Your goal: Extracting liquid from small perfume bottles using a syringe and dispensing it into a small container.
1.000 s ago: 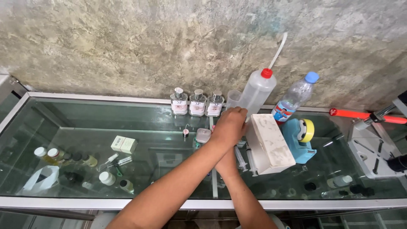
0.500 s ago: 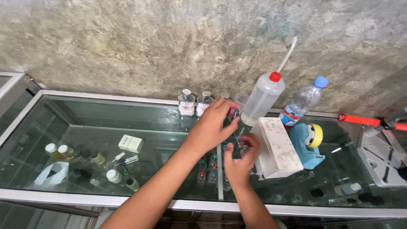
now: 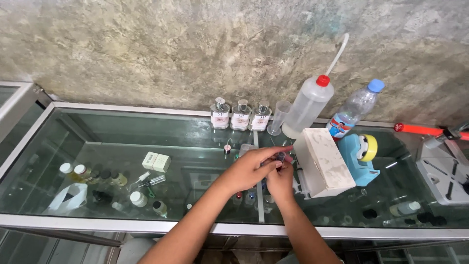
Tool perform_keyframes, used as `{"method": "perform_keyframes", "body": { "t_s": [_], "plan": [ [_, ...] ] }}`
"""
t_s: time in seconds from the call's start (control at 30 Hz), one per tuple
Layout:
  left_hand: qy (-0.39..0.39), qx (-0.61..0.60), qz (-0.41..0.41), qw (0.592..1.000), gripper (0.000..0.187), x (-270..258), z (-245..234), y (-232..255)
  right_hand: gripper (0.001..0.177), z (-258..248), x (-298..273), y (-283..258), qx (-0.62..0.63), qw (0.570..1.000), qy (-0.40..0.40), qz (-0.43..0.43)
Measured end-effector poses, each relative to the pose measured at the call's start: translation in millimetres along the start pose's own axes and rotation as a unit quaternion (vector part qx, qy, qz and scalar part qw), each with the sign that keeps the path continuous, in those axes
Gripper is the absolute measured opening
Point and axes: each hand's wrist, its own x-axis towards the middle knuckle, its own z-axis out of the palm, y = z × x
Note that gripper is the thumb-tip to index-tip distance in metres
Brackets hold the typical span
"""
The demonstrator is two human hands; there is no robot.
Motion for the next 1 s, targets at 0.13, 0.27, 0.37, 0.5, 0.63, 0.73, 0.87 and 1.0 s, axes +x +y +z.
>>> {"method": "perform_keyframes", "body": {
  "t_s": [0.13, 0.27, 0.37, 0.5, 0.63, 0.73, 0.87, 1.0],
  "plan": [
    [0.054, -0.001, -0.013, 0.998, 0.032, 5, 8, -22, 0.041, 4, -4, -43, -0.026, 1.0, 0.004, -0.011],
    [0.136, 0.056, -0.028, 0.989, 0.034, 16, 11, -38, 0.028, 9, -9, -75, -0.081, 0.996, 0.009, -0.032],
    [0.129, 0.194, 0.024, 0.972, 0.031, 30, 2, -37, 0.029, 5, -7, -40, -0.049, 0.996, -0.009, -0.078],
    [0.06, 0.377, 0.093, 0.92, 0.028, 56, -12, -47, 0.038, 3, -4, -32, -0.079, 0.988, -0.034, -0.13],
    [0.048, 0.46, 0.108, 0.88, 0.034, 69, -18, -54, 0.032, 8, -9, -66, -0.152, 0.98, -0.036, -0.127],
    [0.069, 0.542, 0.129, 0.828, 0.03, 79, -17, -68, 0.023, 6, -6, -44, -0.176, 0.976, 0.001, -0.132],
    [0.109, 0.571, 0.074, 0.81, 0.031, 84, -17, -64, 0.021, 11, -7, -60, -0.18, 0.975, 0.017, -0.13],
    [0.152, 0.568, 0.01, 0.809, 0.039, 91, -36, -49, 0.028, 15, -9, -78, -0.164, 0.981, 0.023, -0.103]
  ]
}}
